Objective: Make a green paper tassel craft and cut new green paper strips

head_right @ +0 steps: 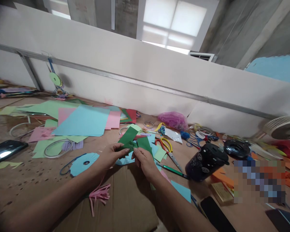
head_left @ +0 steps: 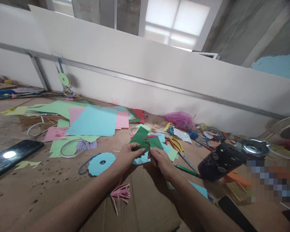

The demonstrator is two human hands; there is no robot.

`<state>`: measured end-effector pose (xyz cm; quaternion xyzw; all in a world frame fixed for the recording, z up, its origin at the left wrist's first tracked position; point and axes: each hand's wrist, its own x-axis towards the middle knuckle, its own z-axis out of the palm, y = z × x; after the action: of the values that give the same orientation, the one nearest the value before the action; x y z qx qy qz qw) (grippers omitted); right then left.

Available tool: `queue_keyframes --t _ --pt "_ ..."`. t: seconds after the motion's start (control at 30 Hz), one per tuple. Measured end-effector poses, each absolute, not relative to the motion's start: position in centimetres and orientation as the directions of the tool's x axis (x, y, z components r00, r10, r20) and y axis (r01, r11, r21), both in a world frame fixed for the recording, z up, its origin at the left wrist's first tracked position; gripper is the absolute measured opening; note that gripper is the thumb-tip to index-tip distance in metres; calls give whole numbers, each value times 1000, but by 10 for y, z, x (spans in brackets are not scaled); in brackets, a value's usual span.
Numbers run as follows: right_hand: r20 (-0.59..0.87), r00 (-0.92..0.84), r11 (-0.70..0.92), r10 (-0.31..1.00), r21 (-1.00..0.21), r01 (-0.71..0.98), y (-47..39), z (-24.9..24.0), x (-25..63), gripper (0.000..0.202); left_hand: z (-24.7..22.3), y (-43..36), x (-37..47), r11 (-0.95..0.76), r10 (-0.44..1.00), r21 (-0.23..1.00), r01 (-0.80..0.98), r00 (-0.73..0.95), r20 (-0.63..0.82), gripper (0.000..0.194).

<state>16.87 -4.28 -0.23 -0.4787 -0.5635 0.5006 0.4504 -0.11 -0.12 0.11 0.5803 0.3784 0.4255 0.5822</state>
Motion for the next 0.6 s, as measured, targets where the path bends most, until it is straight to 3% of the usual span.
queue_keyframes --t 0.6 --pt "-21 -167 -11 986 -998 61 -42 -3 170 49 -2 2 -2 9 961 994 -112 275 23 32"
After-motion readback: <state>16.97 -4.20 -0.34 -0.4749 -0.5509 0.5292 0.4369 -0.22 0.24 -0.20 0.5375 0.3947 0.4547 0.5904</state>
